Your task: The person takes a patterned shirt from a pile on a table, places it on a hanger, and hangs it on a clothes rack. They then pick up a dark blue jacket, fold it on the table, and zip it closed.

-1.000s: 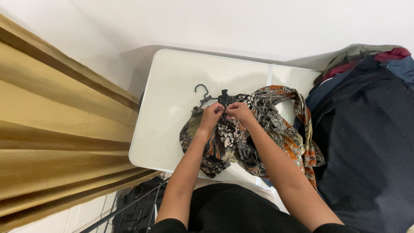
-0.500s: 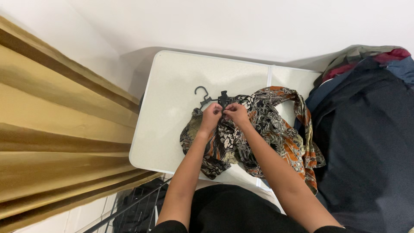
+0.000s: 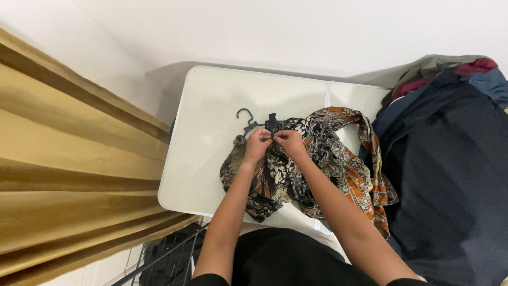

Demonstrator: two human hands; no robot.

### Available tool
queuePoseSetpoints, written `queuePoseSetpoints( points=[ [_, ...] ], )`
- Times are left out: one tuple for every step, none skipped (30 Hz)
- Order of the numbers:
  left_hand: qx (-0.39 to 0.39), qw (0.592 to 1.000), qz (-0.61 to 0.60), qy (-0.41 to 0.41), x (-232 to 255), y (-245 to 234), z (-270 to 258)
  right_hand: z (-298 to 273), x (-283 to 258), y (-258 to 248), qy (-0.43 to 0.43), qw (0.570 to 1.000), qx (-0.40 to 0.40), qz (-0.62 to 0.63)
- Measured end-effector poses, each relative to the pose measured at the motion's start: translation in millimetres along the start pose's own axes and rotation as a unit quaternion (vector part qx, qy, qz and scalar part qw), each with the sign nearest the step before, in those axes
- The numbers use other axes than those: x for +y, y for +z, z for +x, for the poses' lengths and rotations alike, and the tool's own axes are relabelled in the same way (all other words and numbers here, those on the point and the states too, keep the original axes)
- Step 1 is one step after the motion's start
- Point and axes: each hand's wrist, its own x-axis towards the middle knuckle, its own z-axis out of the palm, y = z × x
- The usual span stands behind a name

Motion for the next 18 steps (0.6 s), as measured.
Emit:
queuePoseSetpoints(
  points=[
    [0.011, 1.0, 0.007, -0.024, -0.3, 0.5, 0.5, -1.0, -0.1, 1.4, 0.007, 1.0, -0.003, 0.008],
    [0.022, 0.998, 0.014, -0.049, -0.4, 0.3, -1.0, -2.1, 0.6, 2.6, 0.016, 1.0, -0.006, 0.015],
    [0.033, 0.996, 0.021, -0.074, -0.1, 0.0, -2.7, -1.5, 1.3, 2.7, 0.027, 0.999, -0.022, 0.033],
    [0.034, 0.997, 0.025, -0.068, 0.7, 0.7, -3.6, 0.1, 1.8, 1.7, 0.037, 0.997, -0.035, 0.051],
    [0.035, 0.997, 0.029, -0.062, 1.9, 1.1, -4.7, 1.5, 1.9, 0.5, 0.047, 0.995, -0.048, 0.069],
    [0.035, 0.997, 0.032, -0.056, 3.4, 1.1, -5.1, 2.4, 1.1, -1.1, 0.052, 0.994, -0.059, 0.079],
    [0.027, 0.997, 0.037, -0.055, 5.5, 0.1, -4.9, 2.8, -0.9, -2.5, 0.058, 0.992, -0.069, 0.088],
    [0.019, 0.997, 0.043, -0.054, 8.3, -1.8, -4.7, 2.8, -4.1, -3.9, 0.063, 0.99, -0.08, 0.098],
    [0.01, 0.997, 0.049, -0.053, 12.0, -3.8, -3.9, 1.3, -8.5, -4.8, 0.066, 0.988, -0.087, 0.109],
    [-0.004, 0.998, 0.047, -0.037, 17.1, -5.9, -3.2, -1.7, -13.8, -5.4, 0.071, 0.986, -0.095, 0.12],
    [-0.019, 0.999, 0.045, -0.02, 23.8, -8.1, -2.1, -4.3, -20.3, -6.9, 0.075, 0.983, -0.103, 0.131],
    [-0.033, 0.999, 0.043, -0.005, 32.2, -10.7, -2.8, -6.7, -27.2, -10.1, 0.11, 0.978, -0.119, 0.129],
    [-0.058, 0.997, 0.035, -0.029, 42.2, -13.8, -5.3, -8.0, -34.9, -14.9, 0.144, 0.972, -0.134, 0.128],
    [-0.084, 0.995, 0.026, -0.052, 54.0, -18.1, -9.7, -9.4, -43.4, -18.0, 0.179, 0.965, -0.147, 0.127],
    [-0.11, 0.991, 0.017, -0.075, 65.2, -21.7, -12.2, -10.1, -51.0, -20.6, 0.21, 0.955, -0.163, 0.132],
    [-0.14, 0.987, 0.018, -0.08, 73.5, -23.8, -11.3, -9.4, -56.3, -24.6, 0.241, 0.944, -0.178, 0.137],
    [-0.17, 0.982, 0.019, -0.086, 79.5, -25.7, -10.1, -9.3, -60.3, -27.0, 0.271, 0.932, -0.193, 0.142],
    [-0.2, 0.975, 0.019, -0.091, 84.1, -26.3, -9.3, -11.1, -63.9, -29.0, 0.281, 0.927, -0.189, 0.162]
  ],
)
